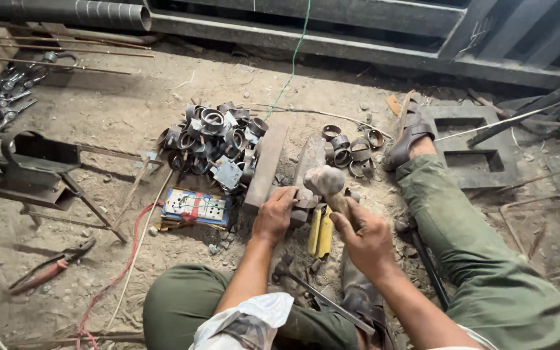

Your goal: The person sits on the floor and repeatedly hammers small metal rings placed on a wooden block to shape them. They pick up each ring, strike it with a hammer, and set it aside, continuing the process with multiple rings.

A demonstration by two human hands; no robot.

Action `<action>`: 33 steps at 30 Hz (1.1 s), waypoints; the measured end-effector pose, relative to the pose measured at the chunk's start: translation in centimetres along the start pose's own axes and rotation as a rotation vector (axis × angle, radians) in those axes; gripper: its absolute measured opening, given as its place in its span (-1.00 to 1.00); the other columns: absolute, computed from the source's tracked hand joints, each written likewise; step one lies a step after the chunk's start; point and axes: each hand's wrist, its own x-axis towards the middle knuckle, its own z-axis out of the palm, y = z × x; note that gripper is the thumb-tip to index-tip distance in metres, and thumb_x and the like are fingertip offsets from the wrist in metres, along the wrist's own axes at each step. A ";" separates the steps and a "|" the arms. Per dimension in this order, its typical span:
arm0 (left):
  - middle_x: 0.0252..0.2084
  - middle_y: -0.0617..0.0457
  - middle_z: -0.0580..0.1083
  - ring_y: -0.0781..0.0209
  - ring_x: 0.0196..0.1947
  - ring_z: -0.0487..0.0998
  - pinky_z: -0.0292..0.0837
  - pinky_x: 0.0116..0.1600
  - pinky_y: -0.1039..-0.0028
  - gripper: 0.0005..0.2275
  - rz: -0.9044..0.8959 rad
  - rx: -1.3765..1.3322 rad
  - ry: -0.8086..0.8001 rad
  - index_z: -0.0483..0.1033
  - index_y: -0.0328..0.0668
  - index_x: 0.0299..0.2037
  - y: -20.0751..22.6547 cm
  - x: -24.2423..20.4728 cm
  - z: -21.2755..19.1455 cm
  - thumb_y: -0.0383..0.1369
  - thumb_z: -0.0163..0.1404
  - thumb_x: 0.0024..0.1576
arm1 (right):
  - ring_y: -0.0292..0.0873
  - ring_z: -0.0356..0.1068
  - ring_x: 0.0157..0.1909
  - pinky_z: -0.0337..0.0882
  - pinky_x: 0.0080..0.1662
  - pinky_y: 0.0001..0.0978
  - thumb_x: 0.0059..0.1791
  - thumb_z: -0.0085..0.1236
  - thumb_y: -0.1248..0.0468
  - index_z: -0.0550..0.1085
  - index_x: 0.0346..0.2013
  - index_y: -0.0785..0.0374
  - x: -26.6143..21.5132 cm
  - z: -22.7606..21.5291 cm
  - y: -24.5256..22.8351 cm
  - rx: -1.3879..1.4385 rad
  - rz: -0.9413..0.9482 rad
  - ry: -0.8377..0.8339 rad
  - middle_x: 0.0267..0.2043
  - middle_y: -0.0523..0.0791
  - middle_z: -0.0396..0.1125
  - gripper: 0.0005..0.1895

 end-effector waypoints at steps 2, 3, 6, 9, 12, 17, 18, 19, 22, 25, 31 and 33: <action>0.12 -0.11 0.52 -0.19 0.08 0.55 0.50 0.12 0.16 -0.73 -0.009 0.007 -0.015 0.49 -0.12 0.16 0.0 -0.2 0.0 -0.40 -0.14 0.29 | -0.24 0.43 -0.56 0.47 -0.50 -0.39 0.01 0.10 -0.02 0.49 0.19 0.01 0.1 0.5 -0.3 -0.039 0.156 -0.110 -0.48 -0.12 0.50 -0.53; 0.12 -0.12 0.51 -0.20 0.08 0.54 0.49 0.12 0.16 -0.73 -0.016 0.004 -0.028 0.50 -0.12 0.16 0.1 -0.3 0.0 -0.40 -0.13 0.29 | -0.25 0.43 -0.56 0.44 -0.49 -0.38 0.00 0.11 -0.02 0.52 0.15 0.02 0.2 0.5 -0.1 -0.034 0.183 -0.104 -0.49 -0.12 0.50 -0.55; 0.10 -0.14 0.53 -0.19 0.06 0.56 0.50 0.11 0.19 -0.73 -0.041 -0.034 0.026 0.50 -0.15 0.15 0.2 -0.2 0.0 -0.43 -0.10 0.27 | -0.26 0.39 -0.56 0.35 -0.46 -0.34 0.00 0.14 -0.01 0.59 0.03 0.08 0.6 0.6 1.4 0.021 0.229 -0.069 -0.52 -0.11 0.49 -0.60; -0.02 -0.13 0.59 -0.03 -0.05 0.64 0.56 0.03 0.29 -0.74 -0.184 -0.163 0.088 0.55 -0.20 0.11 0.6 0.9 0.7 -0.45 -0.01 0.23 | -0.25 0.31 -0.56 0.31 -0.45 -0.32 0.02 0.17 -0.01 0.63 -0.04 0.19 0.4 -1.0 4.4 0.130 0.249 -0.002 -0.52 -0.11 0.46 -0.61; -0.11 -0.11 0.61 0.13 -0.15 0.65 0.63 -0.04 0.37 -0.75 -0.378 -0.617 0.098 0.57 -0.37 0.09 0.9 2.2 1.4 -0.43 0.05 0.26 | -0.28 0.33 -0.57 0.33 -0.46 -0.33 -0.02 0.20 0.02 0.61 -0.01 0.18 -0.5 -2.3 7.1 0.169 0.349 0.058 -0.53 -0.13 0.45 -0.60; -0.12 -0.05 0.58 0.20 -0.17 0.64 0.69 -0.06 0.38 -0.71 -0.469 -1.062 0.060 0.49 -0.48 0.11 0.7 3.6 1.5 -0.41 0.01 0.26 | -0.23 0.32 -0.59 0.31 -0.49 -0.30 -0.03 0.24 0.00 0.64 -0.07 0.20 -1.4 -2.9 10.2 0.168 0.559 0.097 -0.54 -0.08 0.41 -0.60; -0.11 -0.05 0.58 0.21 -0.16 0.64 0.69 -0.05 0.37 -0.71 -0.468 -1.083 0.057 0.49 -0.48 0.12 0.6 3.6 1.4 -0.41 0.00 0.27 | -0.23 0.32 -0.59 0.33 -0.50 -0.30 -0.03 0.24 0.00 0.64 -0.08 0.22 -1.4 -2.7 10.6 0.190 0.574 0.102 -0.53 -0.09 0.42 -0.60; -0.10 -0.05 0.57 0.21 -0.15 0.64 0.69 -0.03 0.36 -0.71 -0.468 -1.103 0.054 0.50 -0.48 0.12 0.6 3.6 1.3 -0.40 -0.01 0.27 | -0.24 0.32 -0.59 0.34 -0.51 -0.30 -0.03 0.24 0.01 0.64 -0.10 0.24 -1.4 -2.5 10.9 0.212 0.589 0.107 -0.52 -0.10 0.42 -0.60; -0.11 -0.08 0.57 0.19 -0.16 0.64 0.69 -0.03 0.35 -0.72 -0.473 -1.090 0.067 0.50 -0.50 0.11 0.7 3.5 0.9 -0.43 0.00 0.27 | -0.24 0.32 -0.59 0.32 -0.52 -0.31 -0.03 0.25 0.01 0.64 -0.10 0.25 -1.1 -2.0 11.3 0.241 0.584 0.099 -0.52 -0.10 0.42 -0.61; -0.11 -0.09 0.57 0.19 -0.16 0.63 0.69 -0.03 0.34 -0.72 -0.458 -1.075 0.065 0.49 -0.51 0.12 1.0 3.8 0.8 -0.44 0.01 0.27 | -0.25 0.29 -0.61 0.28 -0.54 -0.31 -0.05 0.24 0.03 0.62 -0.08 0.19 -0.8 -1.7 11.4 0.274 0.539 0.081 -0.54 -0.11 0.41 -0.62; -0.07 -0.03 0.62 0.18 -0.11 0.64 0.66 -0.03 0.34 -0.73 -0.315 -0.596 0.068 0.54 -0.35 0.13 1.2 3.2 0.7 -0.43 0.08 0.24 | -0.27 0.26 -0.63 0.24 -0.55 -0.34 -0.02 0.25 0.03 0.62 -0.21 0.35 -1.1 -1.3 9.5 0.278 0.499 0.018 -0.57 -0.10 0.39 -0.61; -0.05 -0.08 0.61 0.05 -0.07 0.65 0.61 0.03 0.28 -0.73 -0.201 -0.314 0.109 0.54 -0.27 0.11 1.0 2.5 0.9 -0.44 0.09 0.20 | -0.30 0.23 -0.63 0.21 -0.55 -0.37 -0.01 0.25 0.05 0.62 -0.23 0.36 -1.1 -1.4 8.0 0.284 0.444 0.011 -0.58 -0.11 0.35 -0.62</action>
